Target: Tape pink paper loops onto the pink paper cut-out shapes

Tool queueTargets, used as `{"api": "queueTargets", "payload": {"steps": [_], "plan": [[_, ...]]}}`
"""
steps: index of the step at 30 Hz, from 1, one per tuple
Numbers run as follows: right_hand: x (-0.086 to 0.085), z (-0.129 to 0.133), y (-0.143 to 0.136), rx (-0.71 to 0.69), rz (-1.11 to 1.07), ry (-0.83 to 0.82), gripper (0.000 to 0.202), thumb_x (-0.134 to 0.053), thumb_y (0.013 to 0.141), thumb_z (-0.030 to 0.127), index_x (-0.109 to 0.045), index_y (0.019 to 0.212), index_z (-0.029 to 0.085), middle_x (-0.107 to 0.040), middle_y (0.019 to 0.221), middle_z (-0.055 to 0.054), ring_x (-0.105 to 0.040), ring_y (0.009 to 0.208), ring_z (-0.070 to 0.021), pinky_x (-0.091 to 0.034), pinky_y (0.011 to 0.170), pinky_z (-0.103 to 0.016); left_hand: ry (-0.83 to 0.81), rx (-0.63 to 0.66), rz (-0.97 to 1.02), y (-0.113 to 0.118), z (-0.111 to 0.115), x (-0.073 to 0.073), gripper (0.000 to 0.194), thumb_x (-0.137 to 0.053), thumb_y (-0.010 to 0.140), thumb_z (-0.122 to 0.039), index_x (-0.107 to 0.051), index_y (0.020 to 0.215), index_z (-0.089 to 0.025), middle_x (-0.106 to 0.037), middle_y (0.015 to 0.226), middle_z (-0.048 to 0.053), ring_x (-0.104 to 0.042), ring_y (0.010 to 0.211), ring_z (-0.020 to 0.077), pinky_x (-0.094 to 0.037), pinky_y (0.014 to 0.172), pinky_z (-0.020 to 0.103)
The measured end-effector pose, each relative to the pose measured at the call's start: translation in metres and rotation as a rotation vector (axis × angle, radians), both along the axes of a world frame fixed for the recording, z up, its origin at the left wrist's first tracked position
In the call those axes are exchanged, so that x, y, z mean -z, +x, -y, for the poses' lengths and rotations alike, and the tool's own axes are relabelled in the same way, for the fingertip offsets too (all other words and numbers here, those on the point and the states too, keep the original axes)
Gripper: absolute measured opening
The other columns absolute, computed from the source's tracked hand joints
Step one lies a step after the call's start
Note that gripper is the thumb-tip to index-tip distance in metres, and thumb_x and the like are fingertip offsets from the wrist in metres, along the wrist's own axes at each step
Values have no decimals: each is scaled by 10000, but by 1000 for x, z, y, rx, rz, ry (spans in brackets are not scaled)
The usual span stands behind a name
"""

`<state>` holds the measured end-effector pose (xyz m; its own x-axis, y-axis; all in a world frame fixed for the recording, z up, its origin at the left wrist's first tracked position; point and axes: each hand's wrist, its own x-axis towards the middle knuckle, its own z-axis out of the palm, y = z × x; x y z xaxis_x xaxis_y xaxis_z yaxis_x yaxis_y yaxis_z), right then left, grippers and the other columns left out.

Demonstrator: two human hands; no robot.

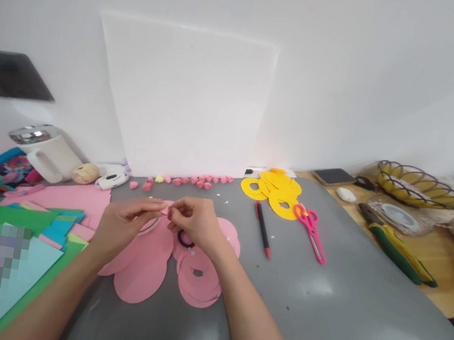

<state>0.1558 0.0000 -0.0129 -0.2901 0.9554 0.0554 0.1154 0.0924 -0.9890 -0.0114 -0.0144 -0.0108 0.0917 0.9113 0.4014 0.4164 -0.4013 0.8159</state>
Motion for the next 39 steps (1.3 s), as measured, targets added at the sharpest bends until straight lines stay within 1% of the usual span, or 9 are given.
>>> {"api": "queueTargets", "payload": {"steps": [14,18,22,25,27,29,31,34,39], "plan": [[4,-7,6,-86,-158,-108,225,-649,728,332,-660,742,108,-674,593,-48,-670,541,-144,-561,537,-233,-152,-2,80,-1,1,-5,110,-626,750,-231,-736,749,-243,-738,908,9,-667,892,207,-543,753,274],[1,-6,5,-89,-160,-114,216,-638,741,320,-667,746,106,-674,612,-46,-667,544,-132,-559,540,-227,-218,-9,116,-2,3,-7,95,-645,741,-238,-739,753,-251,-737,915,6,-663,897,207,-545,717,251],[1,-6,3,-30,-188,-67,150,-629,743,263,-642,710,118,-657,584,-21,-646,508,-118,-542,506,-216,-251,-2,183,-2,4,-10,76,-678,718,-244,-745,752,-240,-739,905,17,-663,894,209,-537,769,266],[-1,-6,5,48,-278,-22,126,-617,753,254,-620,704,138,-649,585,-3,-632,499,-114,-534,503,-228,-278,-24,348,-3,1,-11,100,-731,665,-236,-746,761,-213,-744,837,32,-675,850,213,-536,805,303],[-5,-5,9,-50,-349,15,221,-571,796,288,-596,627,147,-639,580,-5,-625,522,-115,-537,540,-252,-304,-40,527,-4,-2,-11,143,-760,632,-228,-741,770,-195,-745,798,37,-681,827,213,-534,829,332],[-8,-3,11,-219,-367,69,381,-526,831,318,-524,488,152,-620,562,-20,-626,579,-126,-532,596,-272,-326,-19,697,-5,-5,-11,154,-774,618,-226,-737,763,-187,-745,787,34,-684,816,206,-535,840,350],[-10,0,12,-242,-311,118,339,-608,782,287,-521,486,149,-638,642,-32,-623,645,-128,-515,617,-258,-336,32,803,-6,-7,-12,144,-777,615,-221,-736,748,-187,-744,779,26,-686,791,193,-539,839,354],[-9,2,8,-182,-274,119,169,-723,681,245,-582,650,159,-648,730,-22,-609,663,-123,-504,602,-247,-352,80,853,-7,-7,-13,132,-778,613,-208,-738,736,-183,-741,759,20,-684,755,182,-550,817,354],[-7,3,2,73,-237,262,139,-719,692,240,-613,765,186,-612,723,3,-593,672,-115,-516,634,-251,-401,93,818,-6,-6,-12,145,-777,616,-215,-740,751,-181,-742,759,33,-684,771,195,-551,808,358]]}}
